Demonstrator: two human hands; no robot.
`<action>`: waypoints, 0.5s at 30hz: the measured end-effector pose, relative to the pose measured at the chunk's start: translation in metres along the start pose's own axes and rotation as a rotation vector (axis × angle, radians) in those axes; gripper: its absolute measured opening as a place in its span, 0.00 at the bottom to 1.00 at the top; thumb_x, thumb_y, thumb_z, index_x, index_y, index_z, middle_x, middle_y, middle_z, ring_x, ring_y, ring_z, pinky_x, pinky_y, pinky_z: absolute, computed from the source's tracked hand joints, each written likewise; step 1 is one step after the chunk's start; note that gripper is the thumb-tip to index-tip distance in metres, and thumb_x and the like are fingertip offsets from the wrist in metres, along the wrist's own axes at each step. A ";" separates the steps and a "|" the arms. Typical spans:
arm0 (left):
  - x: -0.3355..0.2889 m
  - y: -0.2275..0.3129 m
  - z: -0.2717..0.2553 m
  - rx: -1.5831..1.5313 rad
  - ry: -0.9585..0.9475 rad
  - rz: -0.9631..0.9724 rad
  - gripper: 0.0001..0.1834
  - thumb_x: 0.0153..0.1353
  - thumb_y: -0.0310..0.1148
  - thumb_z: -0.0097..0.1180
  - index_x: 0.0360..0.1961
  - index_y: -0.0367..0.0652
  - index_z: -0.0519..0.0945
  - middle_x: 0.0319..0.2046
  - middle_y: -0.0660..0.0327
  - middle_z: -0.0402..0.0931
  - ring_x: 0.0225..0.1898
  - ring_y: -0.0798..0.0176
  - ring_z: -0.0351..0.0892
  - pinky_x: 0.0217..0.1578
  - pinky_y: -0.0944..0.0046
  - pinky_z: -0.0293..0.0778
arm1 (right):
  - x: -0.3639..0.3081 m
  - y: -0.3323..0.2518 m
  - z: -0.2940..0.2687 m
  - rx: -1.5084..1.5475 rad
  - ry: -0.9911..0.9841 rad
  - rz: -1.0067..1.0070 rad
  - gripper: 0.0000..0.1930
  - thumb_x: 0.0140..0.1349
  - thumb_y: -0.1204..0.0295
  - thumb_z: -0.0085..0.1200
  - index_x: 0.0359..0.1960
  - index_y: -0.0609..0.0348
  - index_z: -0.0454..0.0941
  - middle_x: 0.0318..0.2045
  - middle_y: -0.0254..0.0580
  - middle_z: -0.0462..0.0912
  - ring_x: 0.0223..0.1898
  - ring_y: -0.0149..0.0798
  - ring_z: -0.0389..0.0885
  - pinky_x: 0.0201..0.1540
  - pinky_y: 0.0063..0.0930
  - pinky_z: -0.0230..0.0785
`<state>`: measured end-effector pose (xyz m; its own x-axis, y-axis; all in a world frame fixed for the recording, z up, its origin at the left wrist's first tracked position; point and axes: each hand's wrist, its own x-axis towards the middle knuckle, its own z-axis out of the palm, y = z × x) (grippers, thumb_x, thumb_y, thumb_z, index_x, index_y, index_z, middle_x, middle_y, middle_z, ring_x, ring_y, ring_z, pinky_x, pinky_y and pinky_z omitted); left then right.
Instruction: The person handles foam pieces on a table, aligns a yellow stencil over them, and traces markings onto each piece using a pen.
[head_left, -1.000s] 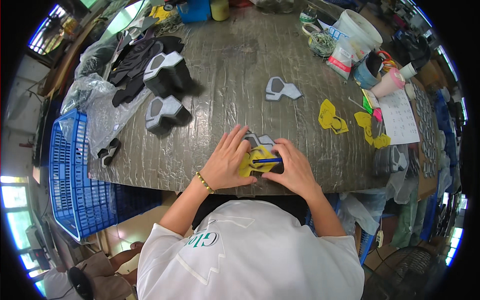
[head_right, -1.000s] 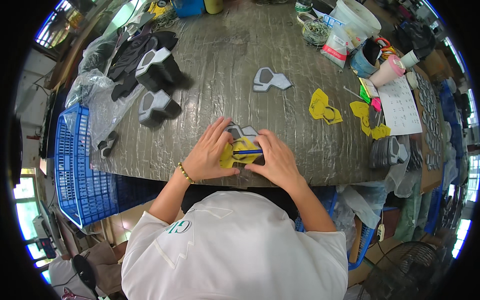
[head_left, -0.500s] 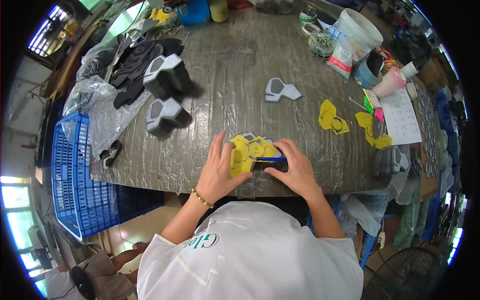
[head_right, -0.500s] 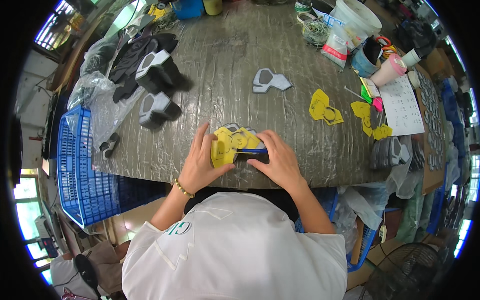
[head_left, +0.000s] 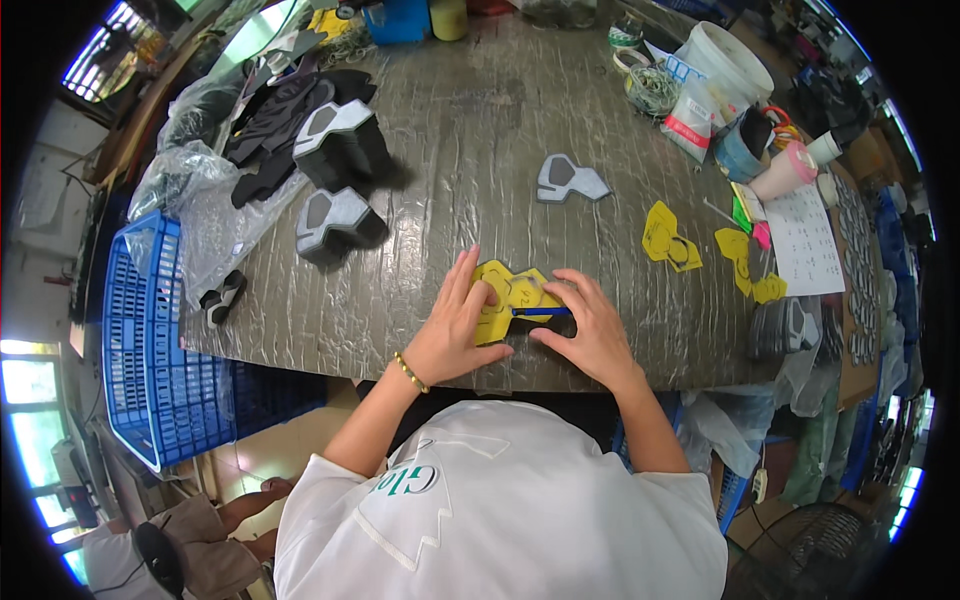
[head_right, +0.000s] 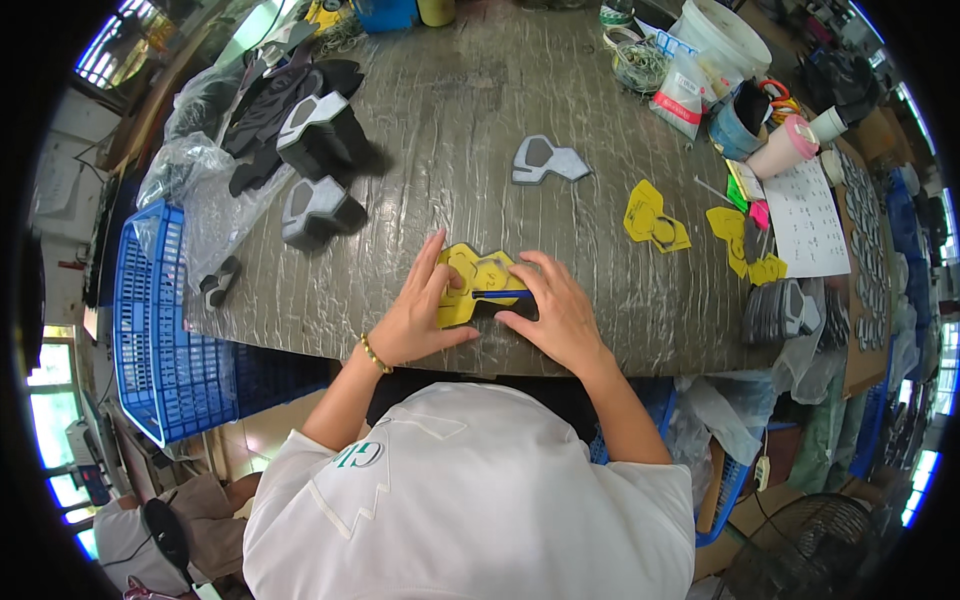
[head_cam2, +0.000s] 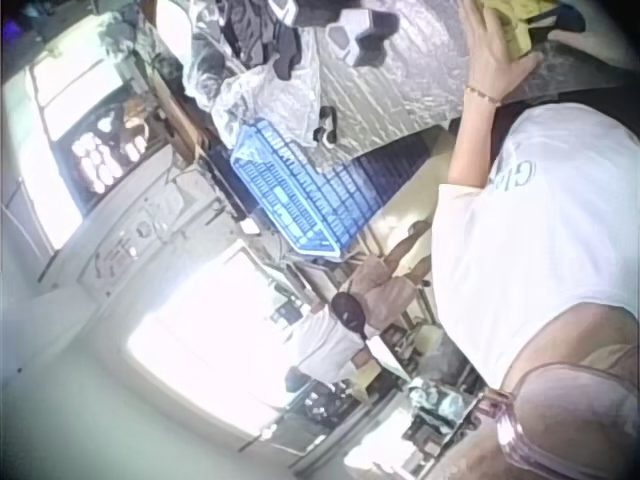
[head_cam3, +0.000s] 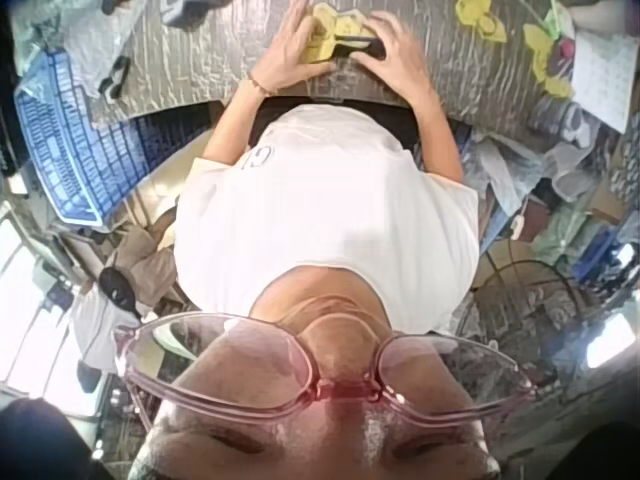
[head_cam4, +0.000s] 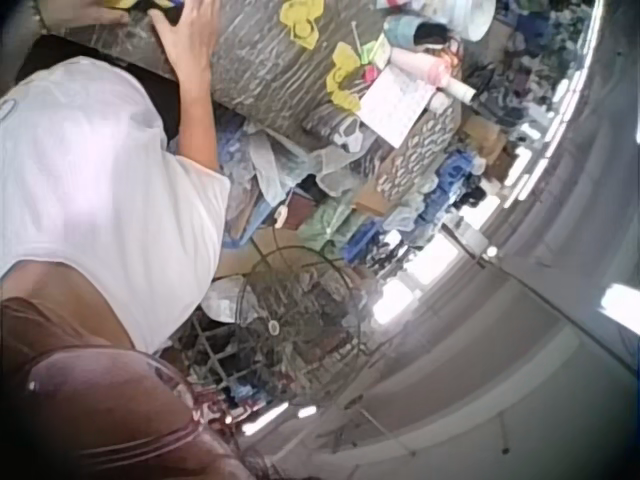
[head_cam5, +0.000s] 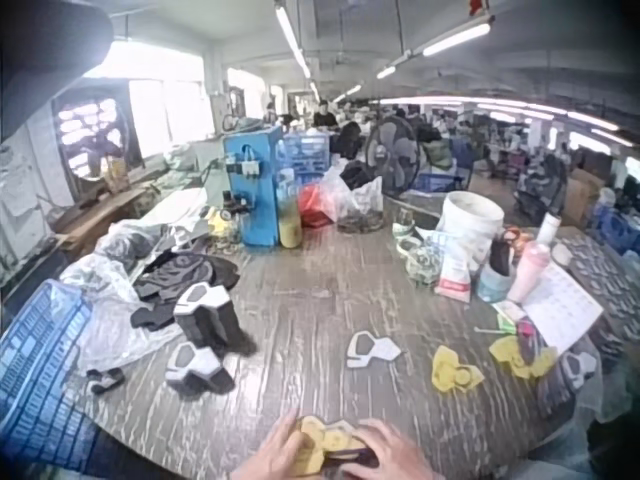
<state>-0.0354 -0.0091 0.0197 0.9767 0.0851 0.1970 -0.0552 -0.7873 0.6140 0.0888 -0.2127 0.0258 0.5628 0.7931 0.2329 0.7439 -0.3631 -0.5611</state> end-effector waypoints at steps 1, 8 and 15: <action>0.003 -0.006 0.000 -0.044 -0.038 0.033 0.34 0.44 0.38 0.76 0.46 0.40 0.67 0.70 0.35 0.46 0.72 0.32 0.48 0.68 0.49 0.56 | 0.000 0.000 0.000 0.003 -0.008 0.004 0.30 0.51 0.62 0.69 0.54 0.59 0.74 0.54 0.41 0.75 0.52 0.47 0.75 0.54 0.39 0.70; 0.013 -0.007 -0.008 -0.145 -0.123 -0.029 0.36 0.42 0.38 0.77 0.49 0.40 0.68 0.68 0.39 0.53 0.66 0.35 0.60 0.62 0.51 0.67 | 0.004 0.001 0.000 0.010 -0.026 0.006 0.24 0.52 0.67 0.67 0.51 0.60 0.76 0.52 0.40 0.75 0.50 0.46 0.76 0.52 0.38 0.70; -0.022 0.012 -0.001 -0.090 0.126 -0.153 0.30 0.46 0.36 0.75 0.50 0.39 0.77 0.65 0.41 0.62 0.63 0.39 0.68 0.56 0.51 0.73 | -0.001 0.002 0.002 -0.003 0.012 -0.001 0.25 0.52 0.67 0.68 0.51 0.60 0.76 0.53 0.42 0.74 0.50 0.47 0.76 0.51 0.40 0.71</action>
<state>-0.0574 -0.0194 0.0234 0.9418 0.2797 0.1864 0.0682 -0.7021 0.7088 0.0891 -0.2132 0.0223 0.5662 0.7877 0.2429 0.7454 -0.3636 -0.5587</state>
